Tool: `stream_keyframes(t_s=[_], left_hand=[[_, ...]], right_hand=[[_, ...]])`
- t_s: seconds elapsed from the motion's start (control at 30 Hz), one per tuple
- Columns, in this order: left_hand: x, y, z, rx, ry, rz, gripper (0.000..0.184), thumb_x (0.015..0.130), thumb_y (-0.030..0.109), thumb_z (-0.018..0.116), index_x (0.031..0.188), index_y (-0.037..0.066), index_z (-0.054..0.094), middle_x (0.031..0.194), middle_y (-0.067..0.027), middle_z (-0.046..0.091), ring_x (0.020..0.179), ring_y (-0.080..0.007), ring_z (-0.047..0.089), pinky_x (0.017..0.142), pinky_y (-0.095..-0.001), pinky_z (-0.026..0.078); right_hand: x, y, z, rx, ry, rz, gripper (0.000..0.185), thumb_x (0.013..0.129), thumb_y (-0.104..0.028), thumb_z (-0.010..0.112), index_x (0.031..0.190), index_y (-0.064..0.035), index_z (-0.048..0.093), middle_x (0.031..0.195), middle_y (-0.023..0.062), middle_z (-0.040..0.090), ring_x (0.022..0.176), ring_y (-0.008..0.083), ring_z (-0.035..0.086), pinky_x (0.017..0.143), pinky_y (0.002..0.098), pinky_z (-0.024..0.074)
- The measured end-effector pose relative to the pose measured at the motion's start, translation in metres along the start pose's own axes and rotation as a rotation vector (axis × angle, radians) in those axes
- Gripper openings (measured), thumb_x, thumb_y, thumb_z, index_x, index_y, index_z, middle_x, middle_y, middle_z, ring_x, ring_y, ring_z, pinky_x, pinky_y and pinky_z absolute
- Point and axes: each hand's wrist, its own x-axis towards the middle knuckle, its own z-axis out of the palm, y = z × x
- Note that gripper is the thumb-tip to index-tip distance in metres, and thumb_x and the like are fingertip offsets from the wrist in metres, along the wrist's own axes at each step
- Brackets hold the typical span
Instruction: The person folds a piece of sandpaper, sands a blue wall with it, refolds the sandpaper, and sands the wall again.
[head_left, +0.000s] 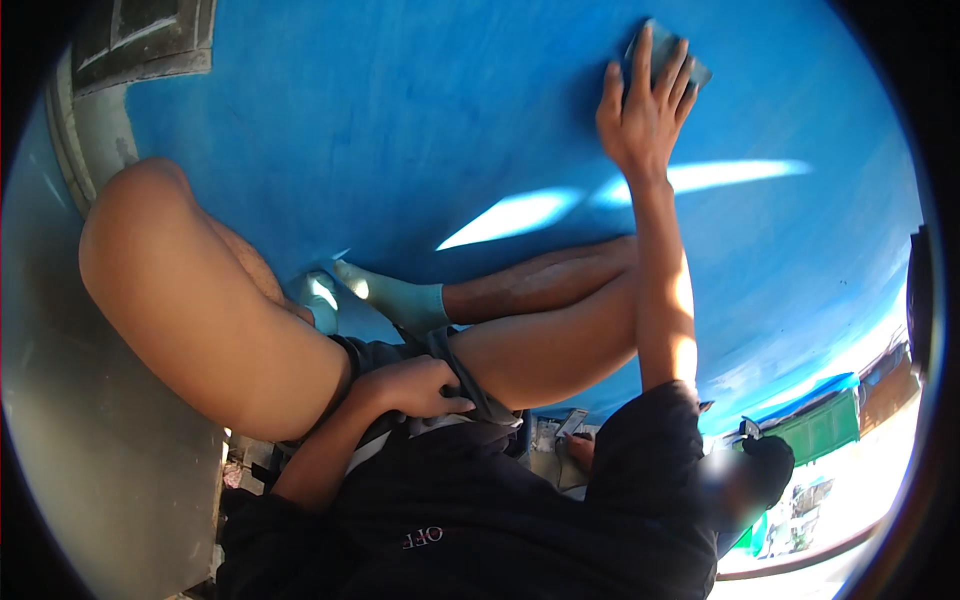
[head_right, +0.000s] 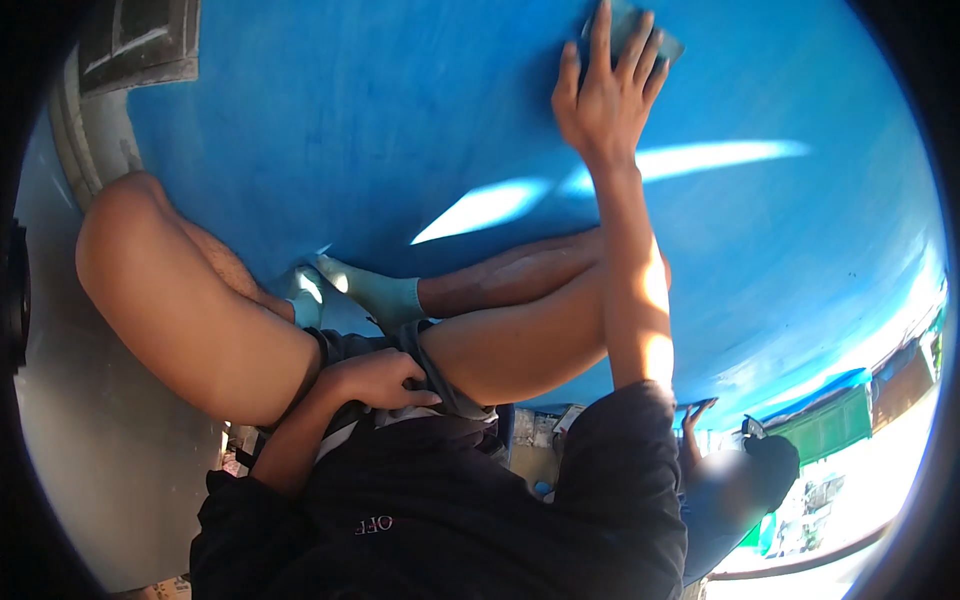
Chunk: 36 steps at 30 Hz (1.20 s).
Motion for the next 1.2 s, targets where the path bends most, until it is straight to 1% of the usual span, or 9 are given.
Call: stream_keyframes(t_s=[0.03,0.07,0.37,0.47,0.57,0.67,0.83,1.03,1.2], left_hand=[[0.001,0.000,-0.001,-0.006,0.016,0.001,0.047,0.094,0.043,0.067,0.079,-0.001,0.070,0.065,-0.0129,0.068,0.064,-0.0254,0.069,0.063,-0.0404,0.052],[0.001,-0.001,-0.001,-0.007,-0.010,-0.017,0.046,0.095,0.043,0.067,0.080,-0.001,0.071,0.065,-0.0123,0.068,0.064,-0.0250,0.069,0.063,-0.0399,0.053],[0.005,-0.007,0.003,0.027,-0.021,-0.029,0.051,0.095,0.048,0.063,0.081,0.001,0.072,0.065,-0.0116,0.069,0.063,-0.0246,0.069,0.064,-0.0389,0.053],[0.005,-0.009,0.004,0.075,-0.023,-0.002,0.052,0.095,0.050,0.063,0.081,0.001,0.072,0.068,-0.0129,0.069,0.066,-0.0264,0.068,0.065,-0.0400,0.051],[0.003,-0.001,0.000,0.083,-0.041,-0.016,0.053,0.094,0.051,0.063,0.082,0.000,0.072,0.071,-0.0136,0.070,0.069,-0.0276,0.068,0.066,-0.0408,0.051],[0.006,-0.008,0.004,0.073,-0.022,-0.024,0.052,0.094,0.050,0.064,0.083,0.000,0.073,0.072,-0.0131,0.070,0.069,-0.0270,0.069,0.066,-0.0401,0.052],[0.001,-0.001,-0.001,0.016,-0.013,-0.001,0.050,0.093,0.049,0.065,0.086,0.001,0.074,0.071,-0.0118,0.071,0.066,-0.0255,0.069,0.065,-0.0386,0.053],[0.004,-0.004,0.002,0.042,-0.039,-0.062,0.050,0.093,0.049,0.065,0.086,0.000,0.073,0.072,-0.0116,0.071,0.069,-0.0257,0.070,0.067,-0.0391,0.053],[0.002,-0.001,-0.001,0.021,-0.066,-0.055,0.054,0.094,0.051,0.063,0.084,0.000,0.073,0.071,-0.0126,0.071,0.070,-0.0265,0.070,0.069,-0.0387,0.053]], right_hand=[[-0.010,-0.005,-0.001,-0.018,-0.041,0.019,0.060,0.102,-0.045,0.045,0.157,-0.0196,0.037,0.161,0.0269,0.026,0.148,0.0481,0.025,0.118,0.0621,0.0186],[-0.017,-0.008,-0.004,0.017,-0.124,0.021,0.067,0.101,-0.050,0.044,0.158,-0.0172,0.033,0.160,0.0347,0.019,0.147,0.0550,0.020,0.116,0.0666,0.0175],[0.059,0.013,0.018,-0.030,0.034,0.000,0.064,0.102,-0.050,0.043,0.158,-0.0197,0.034,0.160,0.0325,0.023,0.147,0.0521,0.022,0.116,0.0671,0.0167],[0.085,0.025,0.020,0.010,0.018,-0.004,0.066,0.103,-0.056,0.036,0.160,-0.0223,0.028,0.163,0.0304,0.017,0.151,0.0501,0.014,0.119,0.0647,0.0088],[0.075,0.022,0.023,0.002,0.014,-0.068,0.067,0.104,-0.057,0.034,0.160,-0.0228,0.027,0.163,0.0301,0.017,0.151,0.0503,0.013,0.119,0.0640,0.0083],[0.031,-0.013,0.013,-0.032,-0.052,-0.174,0.063,0.103,-0.050,0.042,0.158,-0.0206,0.035,0.160,0.0300,0.025,0.148,0.0496,0.024,0.118,0.0649,0.0158],[-0.030,-0.045,-0.002,-0.037,-0.285,-0.229,0.061,0.103,-0.051,0.042,0.158,-0.0281,0.033,0.162,0.0221,0.027,0.149,0.0435,0.026,0.120,0.0629,0.0151],[0.035,-0.010,0.012,-0.063,-0.097,-0.205,0.057,0.104,-0.050,0.040,0.157,-0.0337,0.034,0.163,0.0195,0.028,0.149,0.0416,0.027,0.121,0.0617,0.0142],[0.076,0.015,0.021,-0.054,0.019,-0.064,0.060,0.105,-0.054,0.034,0.159,-0.0285,0.030,0.164,0.0215,0.023,0.151,0.0444,0.020,0.120,0.0627,0.0124]])
